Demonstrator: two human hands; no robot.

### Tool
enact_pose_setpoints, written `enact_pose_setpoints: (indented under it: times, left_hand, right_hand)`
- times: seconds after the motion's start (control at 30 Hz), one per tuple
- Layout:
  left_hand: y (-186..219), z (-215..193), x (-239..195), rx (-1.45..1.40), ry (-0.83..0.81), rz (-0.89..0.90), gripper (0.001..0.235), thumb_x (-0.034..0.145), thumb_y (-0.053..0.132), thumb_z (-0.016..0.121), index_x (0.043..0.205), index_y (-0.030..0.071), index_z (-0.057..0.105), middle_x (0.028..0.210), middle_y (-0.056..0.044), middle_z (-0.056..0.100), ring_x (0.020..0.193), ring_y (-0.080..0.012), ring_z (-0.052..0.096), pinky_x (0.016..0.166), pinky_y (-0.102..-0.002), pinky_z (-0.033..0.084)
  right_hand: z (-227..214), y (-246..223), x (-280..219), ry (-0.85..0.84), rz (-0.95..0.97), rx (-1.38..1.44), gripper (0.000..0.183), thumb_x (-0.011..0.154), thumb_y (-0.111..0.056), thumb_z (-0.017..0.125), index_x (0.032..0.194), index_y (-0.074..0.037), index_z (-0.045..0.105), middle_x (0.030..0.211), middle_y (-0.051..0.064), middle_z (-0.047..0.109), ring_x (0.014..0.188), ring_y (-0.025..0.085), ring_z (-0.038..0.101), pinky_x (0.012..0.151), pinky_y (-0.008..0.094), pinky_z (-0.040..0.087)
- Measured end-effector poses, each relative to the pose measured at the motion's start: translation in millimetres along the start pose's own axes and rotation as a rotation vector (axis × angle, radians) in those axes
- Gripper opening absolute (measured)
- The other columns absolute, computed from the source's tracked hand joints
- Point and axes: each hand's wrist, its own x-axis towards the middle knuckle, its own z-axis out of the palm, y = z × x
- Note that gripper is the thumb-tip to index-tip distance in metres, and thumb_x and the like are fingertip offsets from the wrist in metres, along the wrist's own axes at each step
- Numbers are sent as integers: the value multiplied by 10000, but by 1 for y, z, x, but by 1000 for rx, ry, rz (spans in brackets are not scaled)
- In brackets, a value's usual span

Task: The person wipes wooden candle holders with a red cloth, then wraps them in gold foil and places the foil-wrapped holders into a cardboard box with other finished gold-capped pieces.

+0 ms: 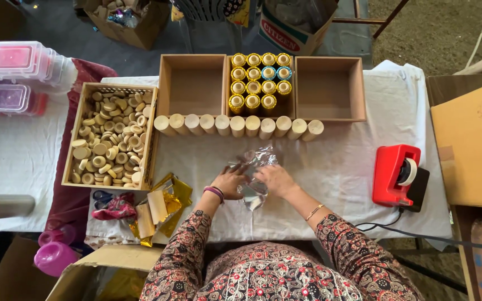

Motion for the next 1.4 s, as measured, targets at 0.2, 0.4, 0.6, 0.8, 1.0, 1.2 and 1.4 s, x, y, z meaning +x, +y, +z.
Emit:
enact_pose_setpoints:
  times: [0.2, 0.4, 0.6, 0.8, 1.0, 1.2, 1.4]
  left_hand:
    - [17, 53, 16, -269, 243, -288, 570, 904, 514, 676, 1381, 209, 610, 1724, -85, 319, 1565, -314, 309, 1251, -586, 245]
    - [49, 18, 1, -227, 133, -468, 1206, 693, 649, 822, 1611, 201, 182, 1711, -110, 55, 1580, -300, 60, 1230, -611, 91]
    - [35, 24, 8, -190, -27, -395, 1465, 567, 630, 902, 1651, 325, -34, 1733, -99, -98, 1599, -290, -70, 1225, -653, -27]
    - [33, 28, 6, -140, -19, -342, 1566, 497, 713, 905, 1631, 315, -100, 1717, -156, -157, 1579, -334, -153, 1204, -671, -60]
    - [35, 21, 4, -159, -56, -337, 1618, 451, 763, 892, 1624, 304, -123, 1704, -142, -193, 1583, -326, -176, 1221, -653, -76]
    - [25, 45, 13, -92, -63, -366, 1540, 512, 706, 903, 1620, 310, -90, 1715, -123, -199, 1590, -323, -150, 1218, -659, -50]
    - [24, 13, 7, 2, -12, -273, 1510, 540, 691, 902, 1641, 334, -68, 1710, -99, -159, 1577, -303, -89, 1196, -682, -3]
  right_hand:
    - [27, -11, -43, 97, 205, 33, 416, 750, -283, 786, 1132, -169, 670, 1188, 108, 661, 997, 303, 664, 792, 458, 540]
    - [18, -27, -56, -125, 517, 346, 576, 760, -312, 804, 1288, -173, 617, 1143, 100, 675, 1045, 314, 667, 891, 436, 548]
    - [44, -8, -50, 16, 390, 220, 430, 952, -293, 699, 1359, -189, 609, 1302, 50, 650, 1189, 265, 667, 1020, 372, 553]
    - [35, -8, -19, 25, 233, 171, 779, 916, -439, 642, 1586, -130, 394, 1657, 110, 365, 1494, 340, 360, 1174, 484, 343]
    - [28, 43, -35, 132, 522, -165, 856, 927, -620, 569, 1574, -110, 337, 1651, 118, 282, 1534, 310, 226, 1215, 547, 187]
    - [45, -2, -21, 160, 203, -199, 607, 993, -487, 579, 1535, -242, 455, 1606, -64, 446, 1493, 120, 433, 1266, 432, 265]
    - [-2, -16, -28, -102, 264, 104, 620, 811, -344, 643, 1407, -184, 589, 1511, 27, 510, 1319, 246, 516, 1101, 498, 324]
